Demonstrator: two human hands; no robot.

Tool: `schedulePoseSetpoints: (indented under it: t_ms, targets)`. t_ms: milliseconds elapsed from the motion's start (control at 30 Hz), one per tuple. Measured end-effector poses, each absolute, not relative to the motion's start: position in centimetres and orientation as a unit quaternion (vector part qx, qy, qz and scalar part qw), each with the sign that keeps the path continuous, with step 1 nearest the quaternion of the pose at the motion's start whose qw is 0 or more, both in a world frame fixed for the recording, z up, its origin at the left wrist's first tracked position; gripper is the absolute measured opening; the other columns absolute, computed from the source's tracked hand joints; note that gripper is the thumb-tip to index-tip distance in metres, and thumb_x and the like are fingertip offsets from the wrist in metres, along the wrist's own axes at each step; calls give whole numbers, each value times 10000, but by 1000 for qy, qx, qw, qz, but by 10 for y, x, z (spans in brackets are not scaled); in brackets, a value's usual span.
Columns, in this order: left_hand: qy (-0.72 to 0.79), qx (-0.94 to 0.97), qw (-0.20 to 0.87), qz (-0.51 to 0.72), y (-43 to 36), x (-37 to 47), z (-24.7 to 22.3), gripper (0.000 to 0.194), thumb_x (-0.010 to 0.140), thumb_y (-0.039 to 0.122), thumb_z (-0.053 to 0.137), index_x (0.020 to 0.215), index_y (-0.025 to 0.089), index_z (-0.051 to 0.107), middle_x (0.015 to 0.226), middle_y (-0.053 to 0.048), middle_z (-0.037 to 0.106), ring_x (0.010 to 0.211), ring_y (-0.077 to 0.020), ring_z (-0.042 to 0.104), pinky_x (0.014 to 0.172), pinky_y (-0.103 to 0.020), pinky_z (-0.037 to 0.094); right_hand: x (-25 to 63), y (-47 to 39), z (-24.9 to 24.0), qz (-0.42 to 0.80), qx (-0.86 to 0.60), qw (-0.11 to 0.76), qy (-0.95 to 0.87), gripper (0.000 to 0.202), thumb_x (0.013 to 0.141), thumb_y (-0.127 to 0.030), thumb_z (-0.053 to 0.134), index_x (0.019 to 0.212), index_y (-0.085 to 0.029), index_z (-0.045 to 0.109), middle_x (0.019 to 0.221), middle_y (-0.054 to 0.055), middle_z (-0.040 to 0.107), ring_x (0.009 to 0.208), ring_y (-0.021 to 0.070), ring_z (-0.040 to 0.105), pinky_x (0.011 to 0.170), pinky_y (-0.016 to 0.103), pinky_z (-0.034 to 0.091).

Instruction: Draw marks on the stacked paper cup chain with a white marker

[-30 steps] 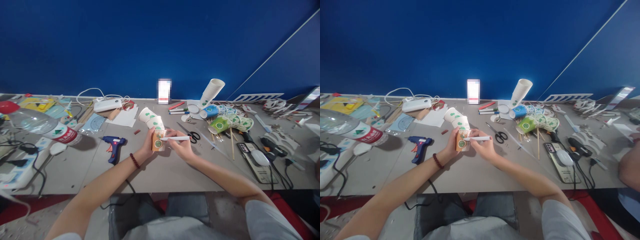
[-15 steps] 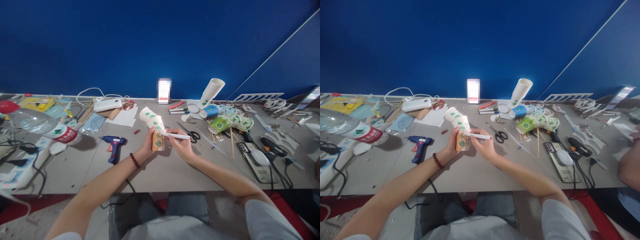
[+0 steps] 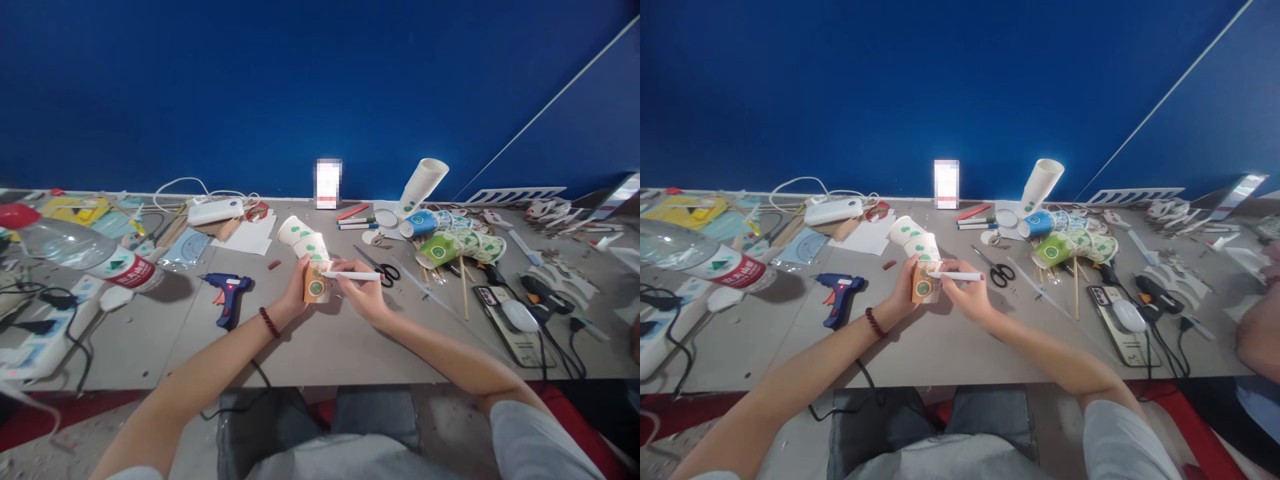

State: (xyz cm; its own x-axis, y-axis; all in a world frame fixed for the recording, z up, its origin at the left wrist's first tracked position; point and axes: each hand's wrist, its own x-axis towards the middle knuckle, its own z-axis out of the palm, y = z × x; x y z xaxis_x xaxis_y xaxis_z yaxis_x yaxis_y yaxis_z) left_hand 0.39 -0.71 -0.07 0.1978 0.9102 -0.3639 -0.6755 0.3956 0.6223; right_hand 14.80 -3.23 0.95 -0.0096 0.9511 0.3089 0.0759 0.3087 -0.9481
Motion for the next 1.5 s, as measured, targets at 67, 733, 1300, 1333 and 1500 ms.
schedulePoseSetpoints:
  t_ms: [67,733,1300,1333,1500]
  targets:
    - [355,159,755,527,-8,4,2,297,807,442,632,793,148,674,720,-44,719,615,-174,650,623,-284,491,149,-32,10,393,-440,551,-591,56,820,-253,646,845,-235,693,945,65,760,1077,281,706,905,418,572]
    - [361,160,752,527,-7,4,1,306,801,463,642,808,157,660,718,-24,711,612,-162,642,619,-276,493,148,-34,12,410,-437,551,-580,19,785,-245,661,776,-229,668,856,57,754,1101,297,695,931,437,545]
    - [346,165,762,522,-7,3,-1,314,791,470,661,831,159,678,735,-48,719,649,-200,665,646,-302,489,148,-34,11,412,-429,557,-579,39,844,-268,651,842,-238,676,911,58,759,1102,274,702,908,419,573]
    - [346,166,762,522,-7,3,-2,317,794,470,657,837,158,680,739,-49,720,652,-200,666,647,-301,489,148,-33,11,413,-427,560,-578,34,831,-266,657,823,-237,673,885,55,755,1103,281,701,910,426,570]
    - [356,158,754,529,-6,3,-4,313,803,474,646,828,162,669,738,-36,716,632,-185,651,634,-296,480,147,-34,12,425,-433,551,-574,56,783,-253,674,732,-241,655,800,40,739,1130,304,688,945,453,551]
